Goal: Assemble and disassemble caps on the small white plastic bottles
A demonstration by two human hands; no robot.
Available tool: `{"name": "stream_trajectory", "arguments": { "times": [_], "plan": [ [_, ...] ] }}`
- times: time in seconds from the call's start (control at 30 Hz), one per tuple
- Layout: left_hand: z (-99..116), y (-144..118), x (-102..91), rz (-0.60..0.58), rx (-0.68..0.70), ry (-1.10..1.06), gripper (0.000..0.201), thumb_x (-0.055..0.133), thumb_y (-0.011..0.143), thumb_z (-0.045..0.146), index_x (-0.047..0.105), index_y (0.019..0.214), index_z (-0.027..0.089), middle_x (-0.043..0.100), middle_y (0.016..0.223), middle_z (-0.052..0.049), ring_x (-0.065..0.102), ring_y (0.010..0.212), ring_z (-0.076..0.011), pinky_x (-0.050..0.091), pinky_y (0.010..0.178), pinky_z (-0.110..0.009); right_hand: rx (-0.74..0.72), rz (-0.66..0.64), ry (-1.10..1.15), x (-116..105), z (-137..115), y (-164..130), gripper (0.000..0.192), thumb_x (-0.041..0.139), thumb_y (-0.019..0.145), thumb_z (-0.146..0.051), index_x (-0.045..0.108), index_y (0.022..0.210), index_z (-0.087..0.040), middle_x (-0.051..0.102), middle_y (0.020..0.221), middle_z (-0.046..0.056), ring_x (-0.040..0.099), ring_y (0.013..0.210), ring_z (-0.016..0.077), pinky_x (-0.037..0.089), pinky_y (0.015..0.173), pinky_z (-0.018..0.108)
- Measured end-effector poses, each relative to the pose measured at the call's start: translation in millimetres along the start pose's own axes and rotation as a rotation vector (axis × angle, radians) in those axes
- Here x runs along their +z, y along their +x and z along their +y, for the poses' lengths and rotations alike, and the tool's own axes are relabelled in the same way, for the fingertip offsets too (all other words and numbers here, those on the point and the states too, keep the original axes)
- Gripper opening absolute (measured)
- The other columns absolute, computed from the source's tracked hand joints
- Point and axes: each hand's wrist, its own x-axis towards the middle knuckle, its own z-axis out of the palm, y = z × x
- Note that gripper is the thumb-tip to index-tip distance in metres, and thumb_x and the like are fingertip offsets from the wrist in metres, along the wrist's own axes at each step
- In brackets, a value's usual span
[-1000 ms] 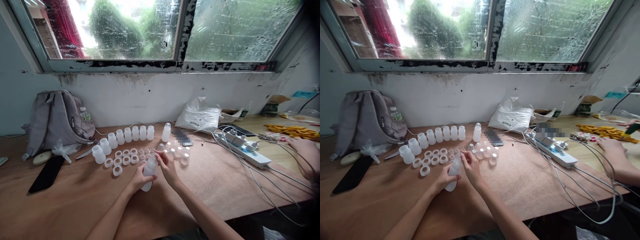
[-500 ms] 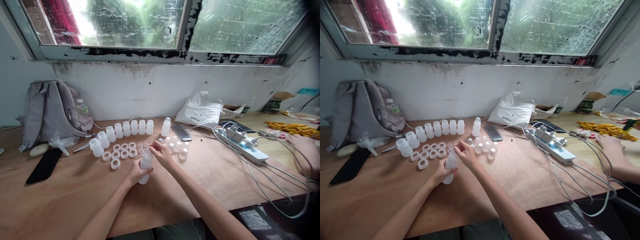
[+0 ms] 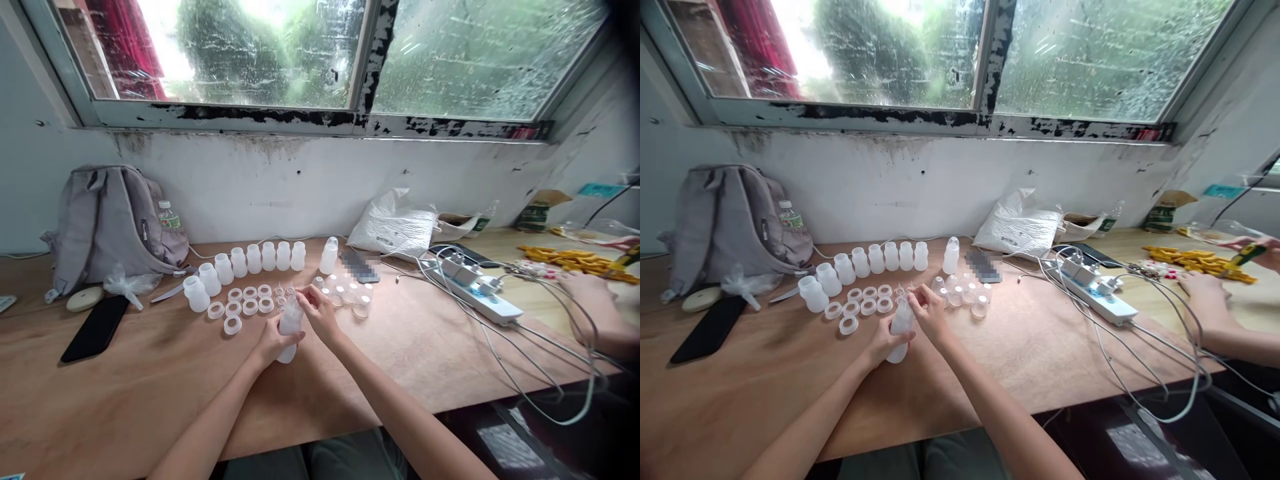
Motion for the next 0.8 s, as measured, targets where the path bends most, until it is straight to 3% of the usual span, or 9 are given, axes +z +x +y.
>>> {"name": "stream_trajectory", "arguments": {
  "times": [0.3,0.4,0.5,0.57,0.67,0.8],
  "plan": [
    [2,-8,3.0,-0.046,0.03,0.09,0.035,0.068,0.06,0.038,0.05,0.08,0.016,0.056,0.062,0.001,0.054,0.052,-0.0134,0.042,0.048,-0.024,-0.026,-0.129,-0.058,-24,-12,-7,0.025,0.049,0.079,-0.042,0.06,0.081,-0.019,0.057,0.063,0.0,0.051,0.055,0.0128,0.04,0.051,0.024],
    [5,-8,4.7,-0.017,0.105,0.092,0.049,0.072,0.055,0.04,0.052,0.092,0.015,0.06,0.075,-0.002,0.057,0.067,-0.0166,0.044,0.059,-0.026,-0.064,-0.17,-0.103,-32,-23,-2,0.026,0.052,0.076,-0.044,0.062,0.08,-0.02,0.057,0.062,0.0,0.05,0.055,0.0128,0.039,0.05,0.024],
    [10,-7,3.4,0.112,0.222,-0.075,0.062,0.065,0.061,0.05,0.045,0.109,0.017,0.058,0.098,-0.009,0.056,0.088,-0.0202,0.045,0.073,-0.028,-0.112,-0.173,-0.113,-43,-33,16,0.029,0.051,0.077,-0.045,0.063,0.088,-0.022,0.062,0.071,0.002,0.053,0.059,0.0136,0.041,0.052,0.025],
    [12,-4,-1.4,0.261,0.254,-0.18,0.057,0.052,0.072,0.054,0.041,0.114,0.018,0.053,0.108,-0.011,0.055,0.095,-0.0199,0.044,0.077,-0.028,-0.135,-0.105,-0.154,-51,-36,36,0.03,0.05,0.078,-0.045,0.062,0.092,-0.022,0.063,0.074,0.002,0.054,0.06,0.014,0.042,0.055,0.026],
    [10,3,-13.3,0.456,0.243,-0.231,0.047,0.046,0.078,0.05,0.04,0.113,0.02,0.05,0.112,-0.011,0.057,0.092,-0.0182,0.045,0.076,-0.027,-0.184,0.034,-0.306,-61,-31,72,0.027,0.053,0.077,-0.042,0.062,0.093,-0.022,0.064,0.079,0.003,0.056,0.069,0.0166,0.042,0.063,0.029],
    [-1,14,-26.0,0.578,0.194,-0.163,0.038,0.052,0.075,0.046,0.045,0.101,0.019,0.052,0.103,-0.008,0.059,0.077,-0.0155,0.048,0.067,-0.026,-0.195,0.108,-0.568,-66,-9,115,0.02,0.054,0.077,-0.035,0.063,0.092,-0.023,0.065,0.081,0.004,0.052,0.084,0.0219,0.038,0.073,0.034]
  ]
}}
